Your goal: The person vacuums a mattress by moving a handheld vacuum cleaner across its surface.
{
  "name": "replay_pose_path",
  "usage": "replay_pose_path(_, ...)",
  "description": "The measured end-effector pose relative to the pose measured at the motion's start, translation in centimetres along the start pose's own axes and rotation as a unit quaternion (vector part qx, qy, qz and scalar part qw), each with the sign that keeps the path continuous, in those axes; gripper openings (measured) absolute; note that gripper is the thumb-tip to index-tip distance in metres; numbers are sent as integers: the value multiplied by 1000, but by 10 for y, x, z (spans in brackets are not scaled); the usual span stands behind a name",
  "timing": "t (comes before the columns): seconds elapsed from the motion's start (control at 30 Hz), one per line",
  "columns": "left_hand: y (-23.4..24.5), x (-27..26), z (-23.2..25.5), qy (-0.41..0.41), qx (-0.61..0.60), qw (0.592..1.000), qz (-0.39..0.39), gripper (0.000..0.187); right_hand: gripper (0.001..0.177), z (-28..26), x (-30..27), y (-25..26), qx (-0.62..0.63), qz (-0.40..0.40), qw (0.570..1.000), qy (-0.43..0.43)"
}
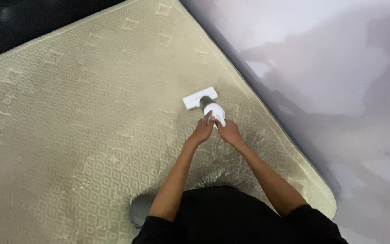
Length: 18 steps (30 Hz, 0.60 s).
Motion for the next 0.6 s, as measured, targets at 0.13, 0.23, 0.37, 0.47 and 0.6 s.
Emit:
replay_pose_path(0.13, -7, 14, -12, -20, 1, 1000, 4, 72, 55, -22, -50, 30, 8, -90, 995, -42)
replay_pose_path(0.23, -12, 14, -15, 44, -5, 999, -20, 74, 52, -34, -67, 35, 24, -131, 987, -86)
replay_pose_path(0.37, -8, 22, -25, 20, -11, 1000, 17, 77, 49, -25, -48, 8, 8, -71, 997, -17)
replay_pose_path(0.47, -2, 21, -24, 23, -21, 999, 27, 76, 45, -10, -24, -21, -3, -15, 999, 46)
replay_pose_path(0.6, 12, 11, -16, 40, -10, 999, 20, 73, 41, -9, -9, -38, 36, -24, 999, -6)
Point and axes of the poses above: each hand's wrist, its own x-axis towards the middle knuckle, its own y-axis out of the back of the hand, z = x × y, the point moved 2 cm from there along x, towards the middle knuckle, and after that the axes turned 4 degrees about z, right-handed, at the moved point
